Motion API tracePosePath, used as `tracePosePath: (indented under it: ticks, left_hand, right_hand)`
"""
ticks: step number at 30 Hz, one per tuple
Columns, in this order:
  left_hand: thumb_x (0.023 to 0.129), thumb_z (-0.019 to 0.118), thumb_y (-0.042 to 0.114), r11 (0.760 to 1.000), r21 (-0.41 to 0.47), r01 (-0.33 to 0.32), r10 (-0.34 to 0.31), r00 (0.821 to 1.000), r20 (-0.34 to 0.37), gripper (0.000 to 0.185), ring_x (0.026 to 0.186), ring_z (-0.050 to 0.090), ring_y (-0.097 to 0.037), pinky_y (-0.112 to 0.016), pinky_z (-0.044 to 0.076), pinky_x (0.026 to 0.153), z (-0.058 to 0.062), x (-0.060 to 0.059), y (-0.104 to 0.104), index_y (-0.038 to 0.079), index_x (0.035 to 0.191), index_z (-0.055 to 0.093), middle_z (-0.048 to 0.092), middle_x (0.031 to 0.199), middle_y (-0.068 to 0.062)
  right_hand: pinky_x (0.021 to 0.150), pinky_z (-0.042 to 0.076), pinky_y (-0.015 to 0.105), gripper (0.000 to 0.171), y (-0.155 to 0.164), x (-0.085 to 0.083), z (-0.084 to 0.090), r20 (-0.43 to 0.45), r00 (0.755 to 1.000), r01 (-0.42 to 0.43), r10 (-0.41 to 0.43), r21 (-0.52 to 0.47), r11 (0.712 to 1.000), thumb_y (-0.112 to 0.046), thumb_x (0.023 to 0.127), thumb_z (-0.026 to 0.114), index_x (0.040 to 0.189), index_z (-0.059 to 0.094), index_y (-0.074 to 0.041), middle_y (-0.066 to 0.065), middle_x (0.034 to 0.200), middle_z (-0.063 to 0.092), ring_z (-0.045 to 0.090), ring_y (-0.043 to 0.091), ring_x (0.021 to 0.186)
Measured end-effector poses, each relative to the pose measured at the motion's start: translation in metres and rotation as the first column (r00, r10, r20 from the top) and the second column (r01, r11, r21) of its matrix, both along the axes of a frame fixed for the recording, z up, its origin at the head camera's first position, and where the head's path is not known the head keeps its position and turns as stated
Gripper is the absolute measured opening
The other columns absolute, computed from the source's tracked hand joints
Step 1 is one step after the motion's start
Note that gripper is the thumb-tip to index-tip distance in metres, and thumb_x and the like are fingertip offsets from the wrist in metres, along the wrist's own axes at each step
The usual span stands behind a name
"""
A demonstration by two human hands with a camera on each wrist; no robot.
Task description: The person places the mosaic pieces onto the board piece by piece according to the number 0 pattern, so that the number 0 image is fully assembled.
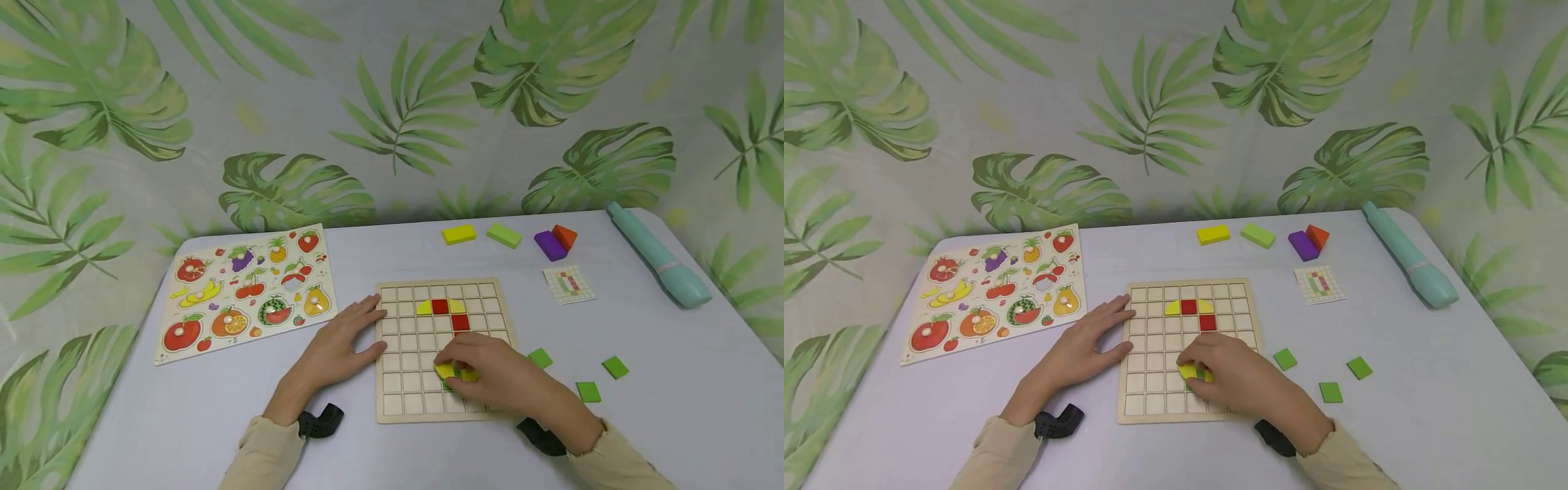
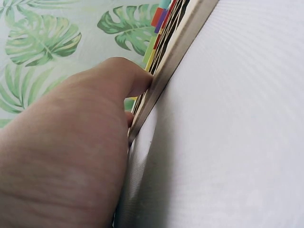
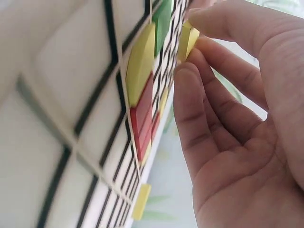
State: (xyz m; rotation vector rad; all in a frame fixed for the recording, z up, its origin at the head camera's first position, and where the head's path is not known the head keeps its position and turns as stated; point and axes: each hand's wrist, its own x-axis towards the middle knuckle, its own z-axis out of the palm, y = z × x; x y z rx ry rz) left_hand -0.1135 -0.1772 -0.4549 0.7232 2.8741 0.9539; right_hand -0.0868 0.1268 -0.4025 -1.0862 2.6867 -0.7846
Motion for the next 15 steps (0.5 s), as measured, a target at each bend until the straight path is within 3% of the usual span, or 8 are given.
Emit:
tracePosePath:
  ticks: [4,15]
  left_hand:
    - [0.098,0.069,0.040,1.000,-0.001,-0.004,0.004,1.000,0.007,0.057,0.155,0.032,-0.021,-0.044,0.029,0.128,0.000,0.000,0.000,0.017,0.149,0.057,0.036,0.167,0.001]
    - [0.098,0.069,0.041,1.000,-0.024,-0.001,0.001,1.000,-0.022,0.058,0.154,0.034,-0.019,-0.042,0.029,0.127,0.000,0.000,0.000,0.016,0.149,0.057,0.037,0.166,0.001]
  right_hand:
    - [0.092,0.059,0.032,0.024,-0.009,0.001,-0.003,0.027,0.999,-0.018,0.017,0.019,1.000,-0.020,0.089,0.081,0.112,0.076,-0.022,-0.016,0.108,0.069,0.062,0.005,0.101]
    - [0.093,0.059,0.033,0.023,-0.021,0.001,-0.010,-0.021,0.999,-0.034,0.035,0.064,0.997,-0.025,0.090,0.080,0.112,0.077,-0.023,-0.016,0.110,0.070,0.063,0.007,0.104]
